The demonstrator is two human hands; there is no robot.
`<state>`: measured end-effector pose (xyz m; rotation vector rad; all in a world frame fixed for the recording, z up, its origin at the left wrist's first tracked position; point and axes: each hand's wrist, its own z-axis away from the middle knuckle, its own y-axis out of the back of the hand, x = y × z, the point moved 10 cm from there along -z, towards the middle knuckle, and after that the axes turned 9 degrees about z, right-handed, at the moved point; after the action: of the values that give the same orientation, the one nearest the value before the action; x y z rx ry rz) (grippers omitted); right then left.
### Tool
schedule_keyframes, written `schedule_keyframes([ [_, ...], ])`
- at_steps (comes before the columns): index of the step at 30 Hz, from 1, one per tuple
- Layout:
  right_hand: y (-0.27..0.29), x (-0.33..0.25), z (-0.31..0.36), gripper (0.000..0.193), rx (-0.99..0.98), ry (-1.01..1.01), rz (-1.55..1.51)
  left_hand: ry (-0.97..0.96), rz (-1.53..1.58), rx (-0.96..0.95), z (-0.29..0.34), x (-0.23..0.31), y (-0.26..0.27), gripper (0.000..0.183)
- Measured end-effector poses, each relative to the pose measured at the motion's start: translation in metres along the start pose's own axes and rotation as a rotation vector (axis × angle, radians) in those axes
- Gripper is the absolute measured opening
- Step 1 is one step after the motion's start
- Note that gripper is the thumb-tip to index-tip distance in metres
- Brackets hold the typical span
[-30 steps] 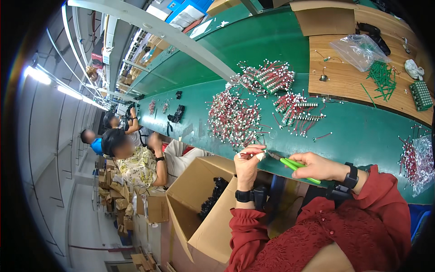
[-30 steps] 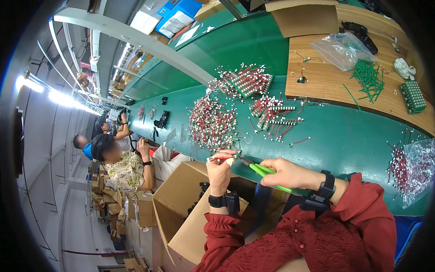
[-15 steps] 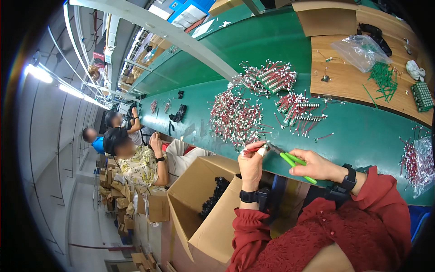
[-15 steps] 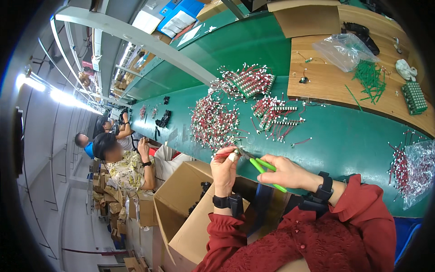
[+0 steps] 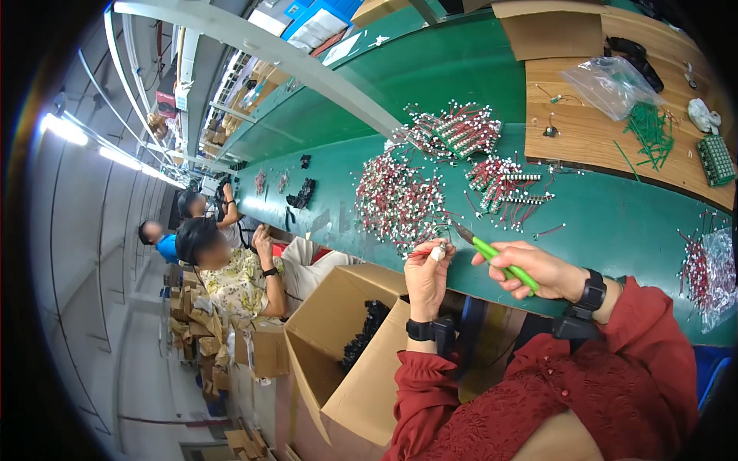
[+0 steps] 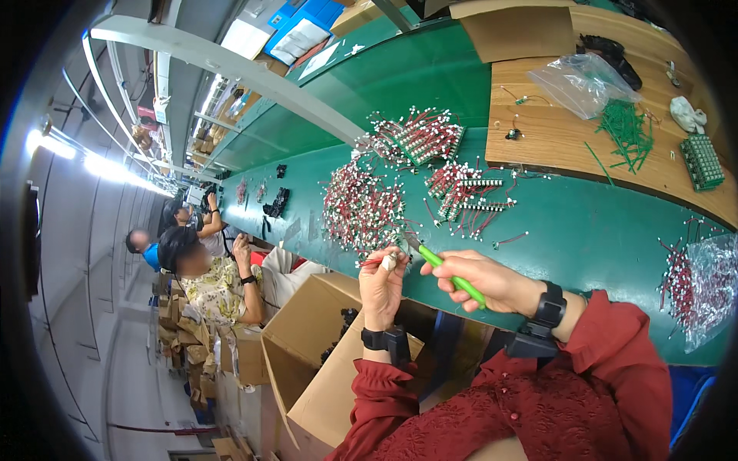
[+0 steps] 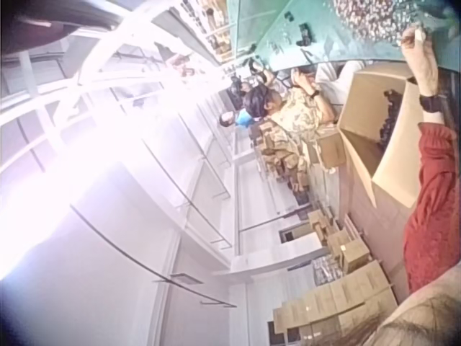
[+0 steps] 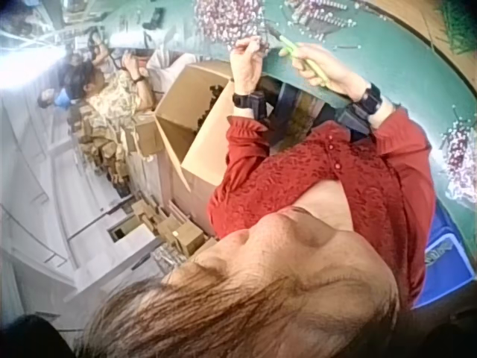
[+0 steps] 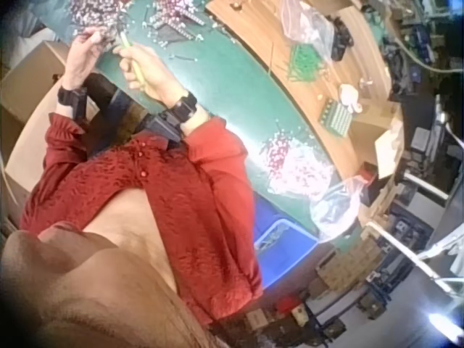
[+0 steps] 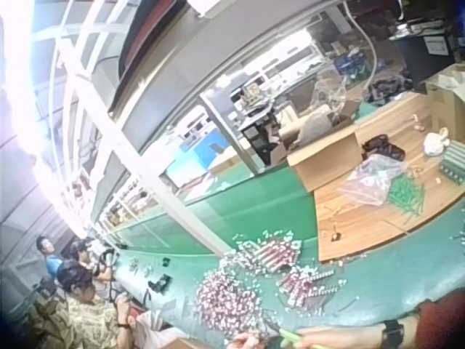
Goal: The person uses green-handled pliers to trim the ends of red and white wires attached to small white components. They pick up individual components from a pile on a green workbench, cut the wire ends, and place the finished items back onto the table. The task is performed repeatedly in a factory setting with other workers visible in the background.
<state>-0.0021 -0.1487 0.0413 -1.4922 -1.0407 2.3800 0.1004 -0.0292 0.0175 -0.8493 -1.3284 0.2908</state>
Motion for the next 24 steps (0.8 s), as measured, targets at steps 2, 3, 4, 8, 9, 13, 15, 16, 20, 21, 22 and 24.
schedule_keyframes([
  [2, 0.015, 0.003, -0.004, 0.033, 0.097, 0.018, 0.282, 0.031, -0.078, 0.057, -0.002, -0.006, -0.003, 0.014],
  [3, 0.024, 0.007, -0.008, 0.034, 0.147, 0.024, 0.424, 0.047, -0.117, 0.084, -0.004, -0.009, -0.003, 0.014],
  [4, 0.037, 0.009, -0.013, 0.039, 0.194, 0.177, 0.500, 0.037, -0.119, 0.044, -0.008, -0.010, -0.011, 0.014],
  [8, 0.020, 0.000, -0.008, 0.042, 0.171, 0.287, 0.707, -0.053, -0.212, 0.024, -0.004, 0.007, -0.003, 0.015],
  [9, 0.014, -0.004, -0.004, 0.043, 0.171, 0.258, 0.814, -0.075, -0.247, 0.030, -0.003, 0.011, 0.000, 0.016],
  [13, 0.020, -0.010, 0.003, 0.043, 0.213, 0.182, 1.004, -0.153, -0.417, -0.118, -0.007, 0.015, -0.016, 0.016],
  [15, 0.026, 0.001, -0.002, 0.042, 0.160, 0.283, 0.873, -0.179, -0.490, -0.207, -0.007, 0.015, -0.027, 0.016],
  [16, 0.021, -0.001, -0.004, 0.042, 0.127, 0.334, 0.804, -0.135, -0.370, -0.177, -0.007, 0.014, -0.021, 0.015],
  [20, -0.002, 0.018, 0.001, 0.040, -0.134, -0.019, 0.093, 0.019, 0.041, -0.068, -0.006, -0.001, -0.006, 0.013],
  [21, -0.005, 0.017, -0.001, 0.039, -0.144, -0.012, 0.005, 0.052, 0.125, -0.044, -0.005, -0.005, -0.005, 0.013],
  [22, -0.006, 0.014, -0.001, 0.039, -0.149, -0.004, -0.085, 0.055, 0.146, -0.055, -0.007, -0.007, -0.005, 0.014],
  [24, 0.002, 0.010, -0.007, 0.040, 0.008, -0.015, 0.119, 0.055, 0.036, 0.040, -0.004, -0.008, 0.001, 0.014],
])
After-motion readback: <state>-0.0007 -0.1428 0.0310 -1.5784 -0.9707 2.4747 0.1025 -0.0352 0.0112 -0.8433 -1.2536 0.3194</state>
